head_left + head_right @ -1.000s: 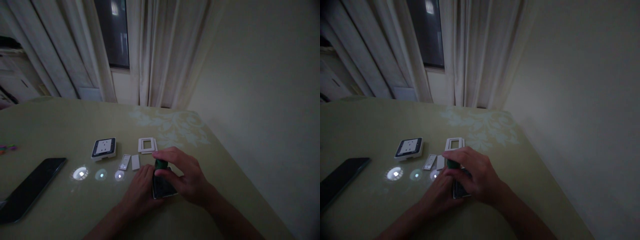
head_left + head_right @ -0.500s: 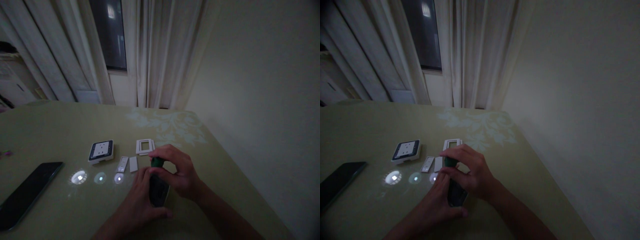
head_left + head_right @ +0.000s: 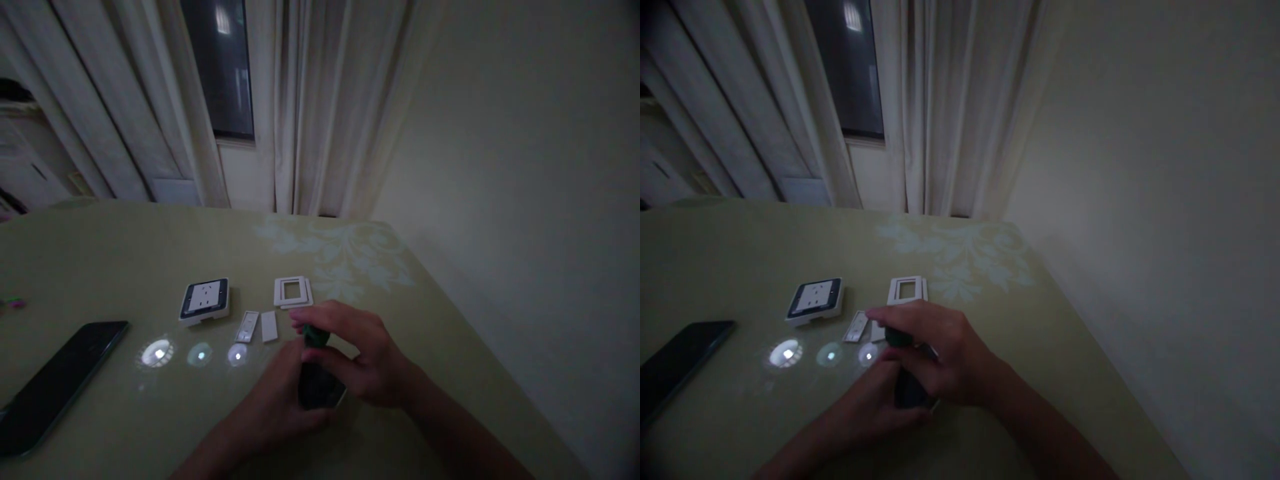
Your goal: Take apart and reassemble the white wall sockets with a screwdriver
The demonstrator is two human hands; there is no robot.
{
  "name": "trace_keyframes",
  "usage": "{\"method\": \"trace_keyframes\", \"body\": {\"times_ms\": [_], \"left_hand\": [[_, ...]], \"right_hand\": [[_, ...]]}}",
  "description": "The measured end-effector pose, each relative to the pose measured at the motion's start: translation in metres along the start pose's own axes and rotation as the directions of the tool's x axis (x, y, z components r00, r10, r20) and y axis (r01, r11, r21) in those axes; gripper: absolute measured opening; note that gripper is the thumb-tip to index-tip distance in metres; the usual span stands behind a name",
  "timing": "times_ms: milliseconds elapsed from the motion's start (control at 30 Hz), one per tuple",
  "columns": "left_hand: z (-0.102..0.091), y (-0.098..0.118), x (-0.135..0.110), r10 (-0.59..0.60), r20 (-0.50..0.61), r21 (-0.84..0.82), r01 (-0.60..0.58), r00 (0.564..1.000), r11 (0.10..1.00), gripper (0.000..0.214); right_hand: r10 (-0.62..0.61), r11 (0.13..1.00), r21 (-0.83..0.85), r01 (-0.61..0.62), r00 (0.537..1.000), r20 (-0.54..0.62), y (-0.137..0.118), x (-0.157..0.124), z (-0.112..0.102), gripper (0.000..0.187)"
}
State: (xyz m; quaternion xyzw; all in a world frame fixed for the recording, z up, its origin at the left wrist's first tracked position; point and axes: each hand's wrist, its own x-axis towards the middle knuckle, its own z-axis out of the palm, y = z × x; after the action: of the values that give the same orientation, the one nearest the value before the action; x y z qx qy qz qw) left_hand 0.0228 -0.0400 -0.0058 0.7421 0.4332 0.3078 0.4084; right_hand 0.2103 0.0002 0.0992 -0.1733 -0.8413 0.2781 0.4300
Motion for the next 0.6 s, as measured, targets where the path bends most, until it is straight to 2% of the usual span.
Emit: {"method": "trace_keyframes", "body": {"times_ms": [100,200,300,433,600], "left_hand": [[-0.002,-0.004,-0.002,-0.054,0.103,-0.013,0.055,0.993,0.998,0.080],[-0.011,-0.012,-0.001,-0.058,0.216,-0.047,0.070,0.975,0.996,0.093],[-0.025,-0.018,0.002,-0.011,0.328,-0.073,0.037,0.944,0.997,0.091],[-0.033,-0.018,0.007,0.070,0.303,-0.141,-0.028,0.950,0.990,0.075],[-0.016,-0.007,0.007,0.135,0.254,0.065,-0.156,0.958,0.986,0.061]], "right_hand": [[0.072,0.996,0.040,-0.074,0.996,0.051,0.001,-0.002,-0.007,0.054],[0.088,0.992,0.086,-0.097,0.991,0.100,0.003,-0.002,-0.013,0.056],[0.066,0.987,0.141,-0.082,0.991,0.119,0.006,-0.001,-0.014,0.052],[0.012,0.983,0.181,-0.030,0.995,0.102,0.010,0.000,-0.012,0.054],[0.026,0.984,0.170,-0.044,0.994,0.108,0.011,-0.002,-0.012,0.053]]}}
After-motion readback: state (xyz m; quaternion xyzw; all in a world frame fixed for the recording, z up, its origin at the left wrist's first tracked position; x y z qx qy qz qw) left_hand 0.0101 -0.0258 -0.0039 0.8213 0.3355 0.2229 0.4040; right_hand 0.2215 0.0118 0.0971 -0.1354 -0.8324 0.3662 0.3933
